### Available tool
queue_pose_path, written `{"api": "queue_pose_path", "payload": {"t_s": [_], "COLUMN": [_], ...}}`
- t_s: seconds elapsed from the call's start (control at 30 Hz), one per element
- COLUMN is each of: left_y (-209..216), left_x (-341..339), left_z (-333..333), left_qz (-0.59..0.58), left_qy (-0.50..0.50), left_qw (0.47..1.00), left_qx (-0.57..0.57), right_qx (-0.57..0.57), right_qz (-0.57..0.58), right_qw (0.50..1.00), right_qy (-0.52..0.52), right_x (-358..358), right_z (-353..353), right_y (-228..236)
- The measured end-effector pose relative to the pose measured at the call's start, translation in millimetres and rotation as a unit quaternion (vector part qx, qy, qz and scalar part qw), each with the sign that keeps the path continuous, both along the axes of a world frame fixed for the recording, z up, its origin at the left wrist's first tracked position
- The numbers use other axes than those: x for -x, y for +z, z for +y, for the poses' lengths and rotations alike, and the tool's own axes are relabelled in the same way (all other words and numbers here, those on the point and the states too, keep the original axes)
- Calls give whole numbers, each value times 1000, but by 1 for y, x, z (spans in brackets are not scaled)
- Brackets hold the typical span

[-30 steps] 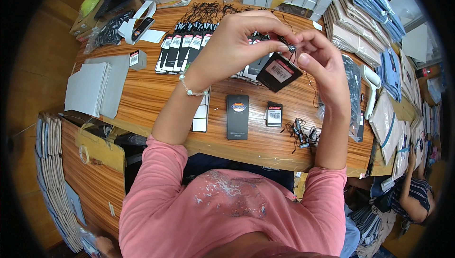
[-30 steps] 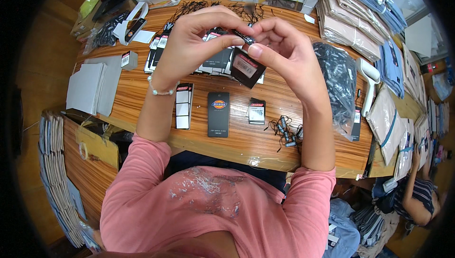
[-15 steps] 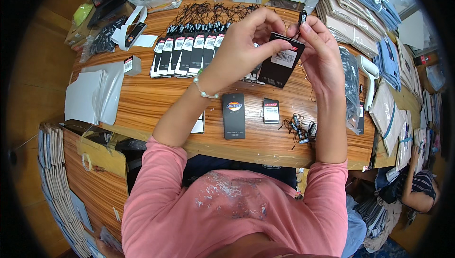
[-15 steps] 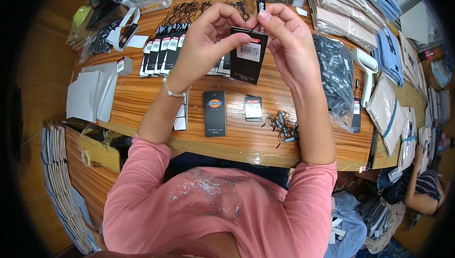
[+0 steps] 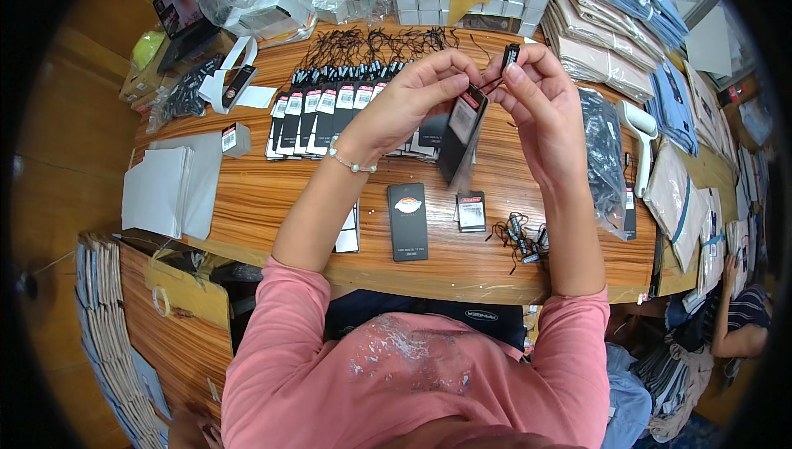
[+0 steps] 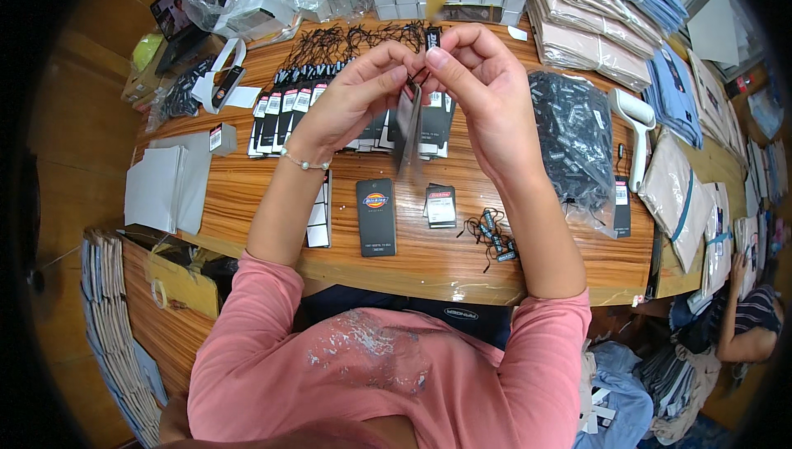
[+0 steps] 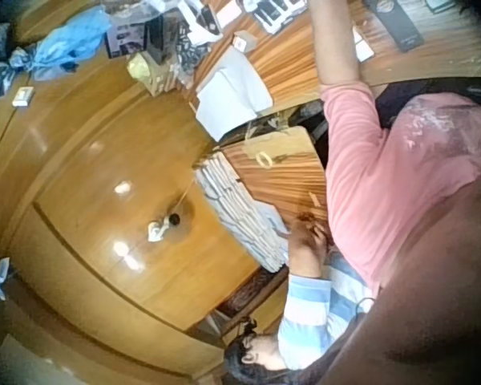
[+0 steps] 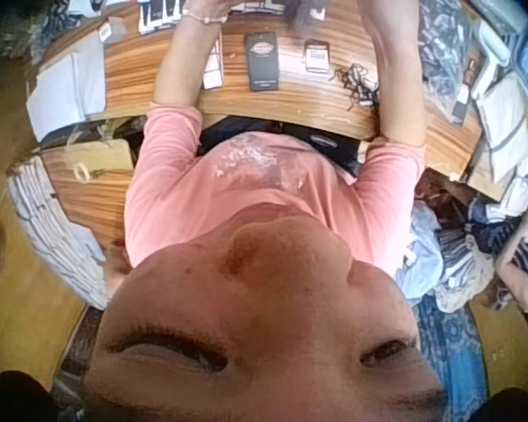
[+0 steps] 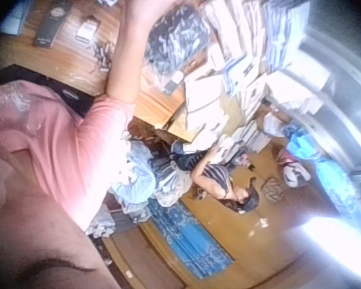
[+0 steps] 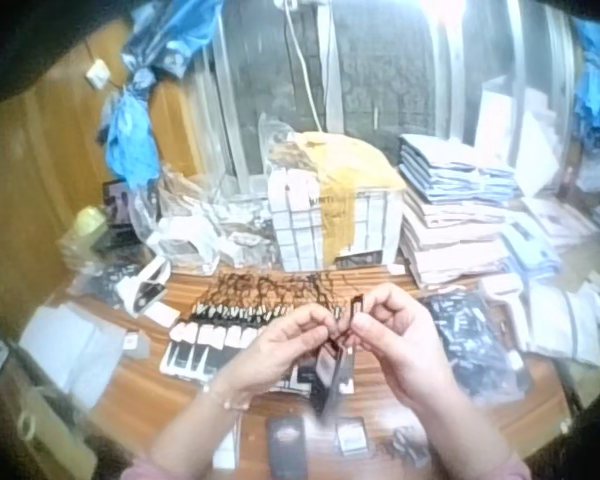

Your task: The person sorts through garment tags and attaches them to black strings by hand at a wooden desk.

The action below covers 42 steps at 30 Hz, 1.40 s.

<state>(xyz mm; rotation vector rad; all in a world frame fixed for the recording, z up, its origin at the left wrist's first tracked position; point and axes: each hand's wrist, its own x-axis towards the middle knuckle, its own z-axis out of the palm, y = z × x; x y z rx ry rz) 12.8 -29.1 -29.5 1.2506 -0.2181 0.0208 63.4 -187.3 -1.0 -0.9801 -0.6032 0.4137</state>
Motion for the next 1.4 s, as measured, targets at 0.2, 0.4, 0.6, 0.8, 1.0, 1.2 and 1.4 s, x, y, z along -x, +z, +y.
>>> {"api": "queue_pose_path", "payload": {"t_s": [0.2, 0.4, 0.6, 0.8, 1.0, 1.2, 1.4], "left_y": [4, 12, 12, -13, -20, -15, -28], "left_x": [4, 13, 17, 8, 7, 8, -5], "left_z": [-3, -15, -20, -45, -54, -43, -30], "left_qz": [10, -72, -24, -142, -109, -4, -2], "left_qy": [-52, -26, -26, -1, -62, -198, -100], "left_qw": [997, 976, 972, 984, 992, 959, 983], "left_qx": [60, -203, -231, -111, 20, 205, 153], "right_qx": [12, -33, -41, -70, -75, -64, -54], "right_qz": [-43, -20, 27, 37, 17, 12, 29], "right_qw": [999, 999, 999, 997, 997, 998, 998], "right_qy": [-23, -2, -1, 15, 32, 26, -11], "right_x": [-5, 1, -5, -22, -17, -25, -32], "right_z": [-3, -5, -3, -17, -25, -29, -22], "right_y": [-5, -1, -6, -14, -6, -5, -15]}}
